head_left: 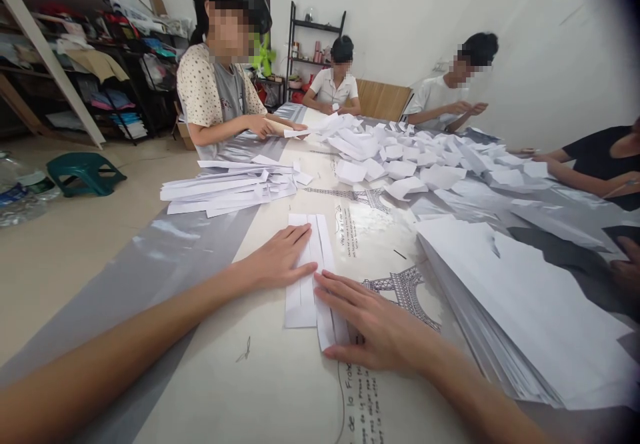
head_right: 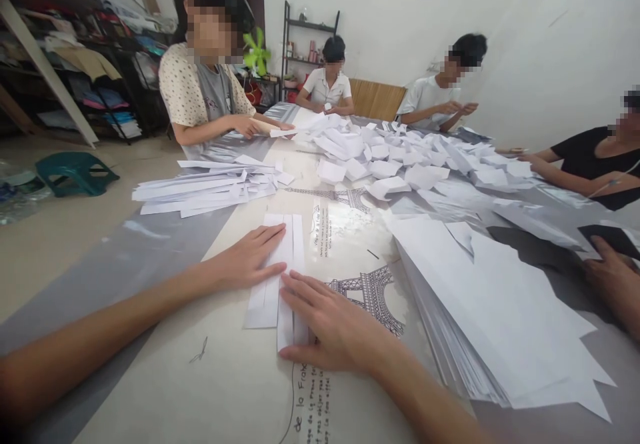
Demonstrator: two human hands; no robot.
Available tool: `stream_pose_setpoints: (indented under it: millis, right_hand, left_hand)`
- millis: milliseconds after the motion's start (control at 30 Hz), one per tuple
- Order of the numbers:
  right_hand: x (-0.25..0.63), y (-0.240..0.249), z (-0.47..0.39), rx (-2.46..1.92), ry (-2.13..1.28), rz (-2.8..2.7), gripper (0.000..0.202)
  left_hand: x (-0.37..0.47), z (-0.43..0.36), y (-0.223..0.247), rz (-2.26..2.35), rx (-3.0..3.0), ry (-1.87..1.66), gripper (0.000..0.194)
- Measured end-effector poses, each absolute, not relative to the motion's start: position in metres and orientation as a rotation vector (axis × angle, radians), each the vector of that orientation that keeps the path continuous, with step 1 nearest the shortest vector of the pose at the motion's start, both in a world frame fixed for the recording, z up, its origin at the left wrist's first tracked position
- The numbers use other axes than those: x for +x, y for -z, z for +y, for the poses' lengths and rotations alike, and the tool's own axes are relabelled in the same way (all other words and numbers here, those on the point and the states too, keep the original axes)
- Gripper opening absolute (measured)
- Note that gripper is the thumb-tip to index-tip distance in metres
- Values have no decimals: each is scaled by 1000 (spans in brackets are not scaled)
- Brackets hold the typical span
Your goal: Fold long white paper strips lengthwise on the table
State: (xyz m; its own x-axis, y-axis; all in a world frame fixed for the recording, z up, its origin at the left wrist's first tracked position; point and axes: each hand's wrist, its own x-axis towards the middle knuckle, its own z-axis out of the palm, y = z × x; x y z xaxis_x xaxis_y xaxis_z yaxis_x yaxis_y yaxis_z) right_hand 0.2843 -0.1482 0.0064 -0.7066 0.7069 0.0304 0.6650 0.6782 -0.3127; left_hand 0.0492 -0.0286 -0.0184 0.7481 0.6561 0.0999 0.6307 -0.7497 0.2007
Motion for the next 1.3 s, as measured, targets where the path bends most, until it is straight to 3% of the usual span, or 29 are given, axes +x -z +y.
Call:
stream_pose_setpoints:
  millis: [167, 367, 533, 900, 1300]
  right_hand:
    - [283, -9, -159, -1083, -255, -2789, 63]
    - [271, -5, -176, -898, 116, -2770, 28]
    - [266, -5, -179, -765, 280, -2793, 26]
    - [260, -4, -176, -944, 43, -2690, 20]
    - [264, 1, -151, -1222, -821, -2203, 14]
  left_hand:
    - [48, -29, 20, 1027, 2790, -270, 75]
    - [48, -28, 18, 1018, 2775, -254, 75]
    - [48, -27, 18, 1019, 2777, -236, 75]
    - [46, -25, 21, 993, 2778, -286, 74]
    - [47, -28, 15, 996, 2769, -284, 74]
